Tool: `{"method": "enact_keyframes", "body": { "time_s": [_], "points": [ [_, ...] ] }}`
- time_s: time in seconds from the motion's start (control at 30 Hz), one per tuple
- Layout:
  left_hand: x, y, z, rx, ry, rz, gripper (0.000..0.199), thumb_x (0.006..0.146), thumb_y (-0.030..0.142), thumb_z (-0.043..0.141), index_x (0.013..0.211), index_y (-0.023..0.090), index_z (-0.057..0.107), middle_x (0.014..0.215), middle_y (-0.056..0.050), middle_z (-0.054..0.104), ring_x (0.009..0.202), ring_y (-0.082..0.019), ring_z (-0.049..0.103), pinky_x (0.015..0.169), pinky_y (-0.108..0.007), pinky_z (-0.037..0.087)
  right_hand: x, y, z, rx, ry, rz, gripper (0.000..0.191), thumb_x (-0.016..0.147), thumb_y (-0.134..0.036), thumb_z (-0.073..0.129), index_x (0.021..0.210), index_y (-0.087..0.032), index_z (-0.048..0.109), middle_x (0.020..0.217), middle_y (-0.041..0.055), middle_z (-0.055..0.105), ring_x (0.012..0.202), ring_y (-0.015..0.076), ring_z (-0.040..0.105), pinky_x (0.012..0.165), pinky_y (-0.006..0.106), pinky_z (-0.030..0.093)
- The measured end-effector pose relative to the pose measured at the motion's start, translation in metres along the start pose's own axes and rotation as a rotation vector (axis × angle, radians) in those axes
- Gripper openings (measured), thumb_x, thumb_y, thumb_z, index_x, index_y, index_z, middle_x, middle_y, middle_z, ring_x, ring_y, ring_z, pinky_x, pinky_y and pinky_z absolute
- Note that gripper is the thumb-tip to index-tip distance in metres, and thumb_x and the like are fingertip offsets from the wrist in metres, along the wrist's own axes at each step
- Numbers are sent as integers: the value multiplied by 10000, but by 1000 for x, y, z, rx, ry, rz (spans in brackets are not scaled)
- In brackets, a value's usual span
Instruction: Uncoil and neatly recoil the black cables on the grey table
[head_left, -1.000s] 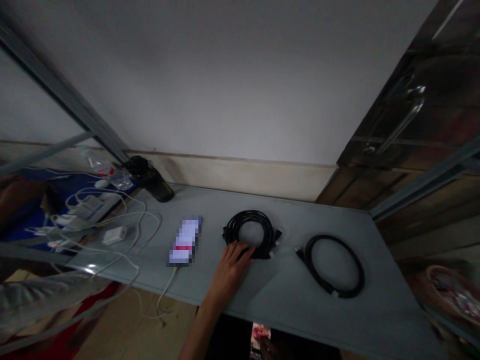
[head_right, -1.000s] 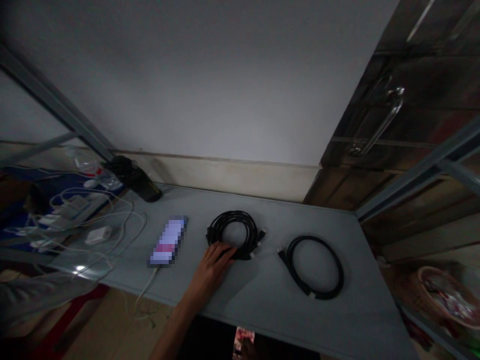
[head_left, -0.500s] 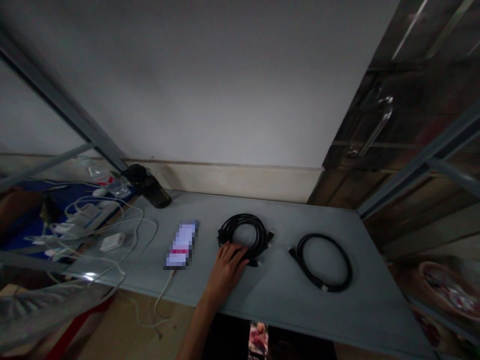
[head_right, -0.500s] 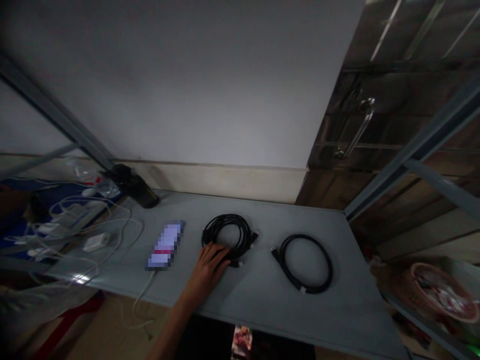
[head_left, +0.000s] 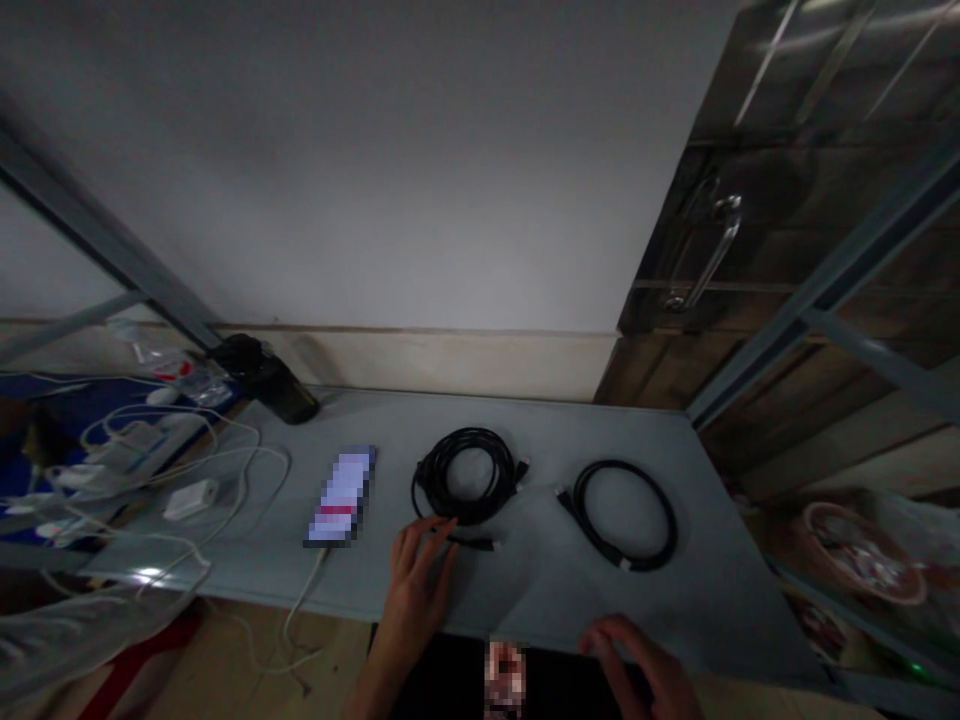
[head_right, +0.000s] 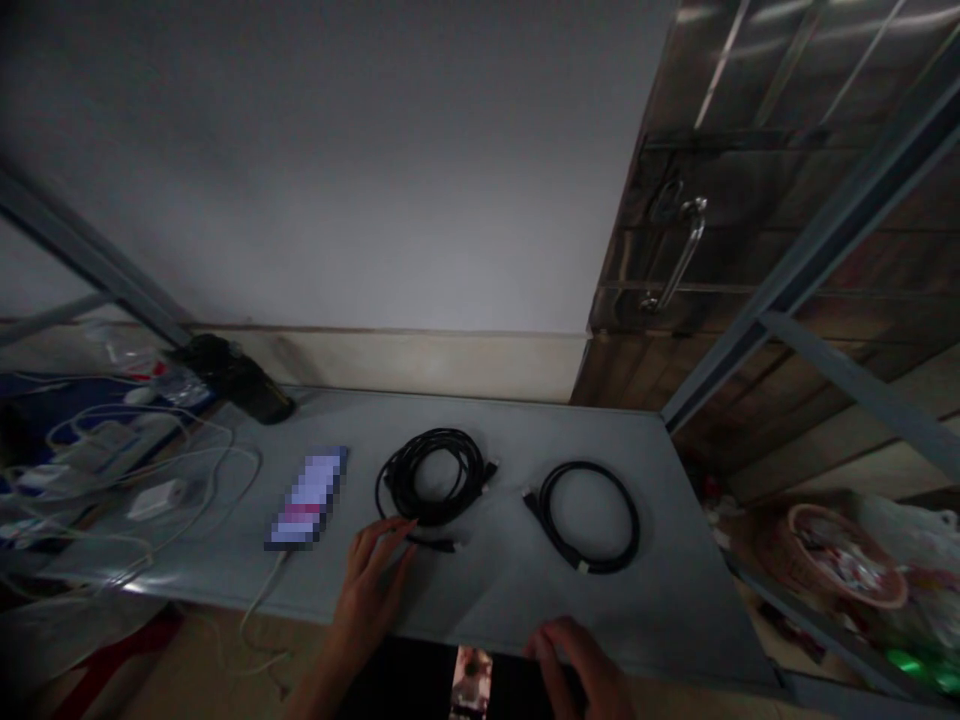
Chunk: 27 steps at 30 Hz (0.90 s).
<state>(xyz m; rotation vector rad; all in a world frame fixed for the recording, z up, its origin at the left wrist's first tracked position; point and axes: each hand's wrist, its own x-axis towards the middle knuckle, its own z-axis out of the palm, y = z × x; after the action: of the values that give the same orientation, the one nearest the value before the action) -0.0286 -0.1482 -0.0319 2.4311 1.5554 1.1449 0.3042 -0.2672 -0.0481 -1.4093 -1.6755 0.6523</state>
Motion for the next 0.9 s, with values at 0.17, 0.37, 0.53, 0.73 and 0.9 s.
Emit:
{"method": "enact_keyframes", "body": {
  "time_s": [0.17, 0.37, 0.53, 0.73, 0.9],
  "points": [
    [-25, -3, -8, 23, 81, -37, 319, 1096, 138, 599, 1379, 259, 683, 1250, -100, 716, 1153, -283, 694, 964, -441, 630, 48, 22, -21, -420, 270, -192, 456, 1139, -507, 636, 1523, -262, 615, 1414, 145, 739, 1307, 342, 704, 1088, 521, 577],
    [-34, -4, 2, 67, 149, -34, 383, 1045, 55, 637, 1367, 260, 664, 1164, -90, 732, 1079, -283, 689, 919, -440, 611, 71, 51, 1, -546, 216, -188, 532, 1118, -616, 629, 1456, -206, 615, 1277, 175, 726, 1198, 379, 691, 1012, 582, 581],
    [-33, -3, 3, 73, 102, -74, 384, 1066, 136, 665, 1428, 266, 651, 1203, -105, 724, 1107, -302, 700, 935, -467, 627, 72, 55, 5, -557, 204, -158, 400, 1173, -557, 535, 1383, -226, 621, 1197, 145, 736, 1113, 344, 710, 960, 533, 586],
    [-10, -10, 0, 139, -84, -95, 472, 1082, 367, 713, 1544, 331, 624, 1549, -139, 602, 1363, -381, 609, 1098, -607, 610, 70, 56, 4, -572, 171, -153, 316, 1189, -519, 511, 1253, -232, 626, 1100, 108, 740, 1039, 317, 719, 931, 502, 575],
    [9, -24, -4, -1, -193, -13, 362, 1103, 418, 687, 1444, 304, 651, 1351, -108, 738, 1229, -321, 717, 1036, -508, 636, 71, 51, 2, -521, 155, -134, 288, 1186, -510, 524, 1227, -240, 617, 1086, 99, 741, 1028, 312, 730, 942, 504, 571]
  ]
}}
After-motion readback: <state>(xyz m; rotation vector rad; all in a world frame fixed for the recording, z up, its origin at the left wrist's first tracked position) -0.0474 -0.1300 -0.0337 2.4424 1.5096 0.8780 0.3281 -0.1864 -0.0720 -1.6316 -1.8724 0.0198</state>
